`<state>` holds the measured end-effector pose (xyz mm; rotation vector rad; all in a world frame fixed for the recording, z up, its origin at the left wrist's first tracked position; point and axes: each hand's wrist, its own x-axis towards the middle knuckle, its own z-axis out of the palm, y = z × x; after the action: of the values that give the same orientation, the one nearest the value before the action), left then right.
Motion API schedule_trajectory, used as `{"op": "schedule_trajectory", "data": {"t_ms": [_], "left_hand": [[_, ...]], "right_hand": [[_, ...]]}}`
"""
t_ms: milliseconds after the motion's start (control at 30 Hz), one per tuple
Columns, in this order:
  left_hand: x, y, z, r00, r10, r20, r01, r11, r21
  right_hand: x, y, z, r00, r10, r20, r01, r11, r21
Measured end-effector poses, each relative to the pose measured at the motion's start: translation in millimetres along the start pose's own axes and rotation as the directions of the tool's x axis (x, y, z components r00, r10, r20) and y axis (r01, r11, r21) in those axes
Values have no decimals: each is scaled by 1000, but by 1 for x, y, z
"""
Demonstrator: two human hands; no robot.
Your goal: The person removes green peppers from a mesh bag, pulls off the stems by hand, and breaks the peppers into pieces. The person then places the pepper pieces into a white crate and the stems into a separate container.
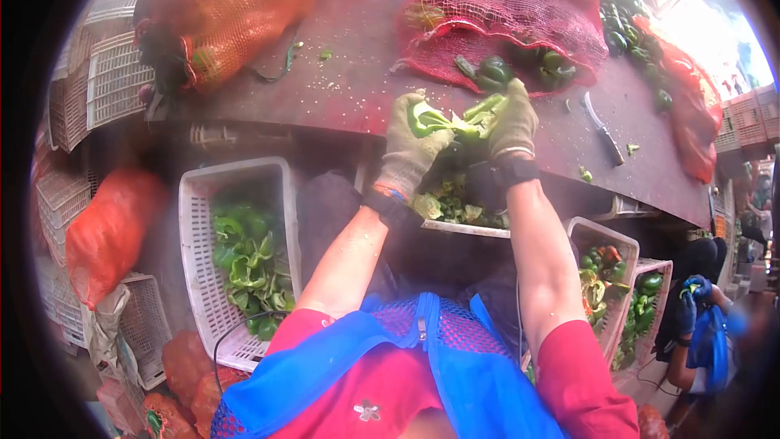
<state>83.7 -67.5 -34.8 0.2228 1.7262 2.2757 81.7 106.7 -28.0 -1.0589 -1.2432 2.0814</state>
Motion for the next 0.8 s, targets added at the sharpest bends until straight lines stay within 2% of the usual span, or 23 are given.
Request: {"op": "schedule_trajectory", "data": {"t_ms": [33,67,133,200,233,333,367,400,467,500,533,567,600,633,667,733,767,800], "left_hand": [[2,7,0,997,-71,-15,70,996,-63],[4,8,-1,997,-65,-31,62,993,-105],[0,4,-7,995,-74,-63,61,982,-177],[1,10,-16,989,-96,-111,63,960,-273],[1,12,-23,992,-62,-107,43,984,-172],[3,16,-24,996,65,-65,-61,997,51],[0,15,-24,995,96,-38,-91,989,119],[-3,17,-23,979,202,0,-198,957,213],[-5,26,-20,910,402,103,-410,833,372],[-2,15,-25,886,428,175,-461,781,422],[1,5,-31,857,453,246,-514,722,463],[4,-5,-37,822,474,315,-568,658,493],[-13,35,-24,859,453,240,-512,786,348],[-23,57,-18,893,417,169,-444,877,182],[-23,56,-22,895,380,234,-409,908,91],[-21,50,-23,879,383,284,-417,906,69],[-22,49,-24,829,442,342,-514,843,156],[-20,51,-23,769,497,402,-610,758,231]], "right_hand": [[-6,-5,0,991,133,9,-128,929,348],[-13,-8,-4,995,89,47,-99,949,298],[-1,-1,-19,992,120,29,-120,880,460],[24,-11,-49,988,141,70,-150,710,688],[23,-32,-55,983,159,96,-184,758,626],[-16,-59,-14,974,-158,165,35,817,576],[-49,-64,11,952,-156,265,-23,824,566],[-86,-66,40,920,-150,362,-80,832,548],[-148,-67,81,834,-60,549,-236,859,454],[-167,-69,87,732,13,681,-253,934,254],[-165,-68,85,675,-93,732,55,996,76],[-164,-67,83,606,-197,771,380,923,-63],[-165,-70,75,685,-357,635,581,793,-182],[-138,-68,59,622,-479,619,762,555,-335],[-108,-65,41,523,-581,624,845,256,-470],[-94,-71,15,676,-210,707,734,281,-619],[-92,-70,4,726,-9,688,664,270,-697],[-90,-67,-1,755,100,648,571,384,-725]]}}
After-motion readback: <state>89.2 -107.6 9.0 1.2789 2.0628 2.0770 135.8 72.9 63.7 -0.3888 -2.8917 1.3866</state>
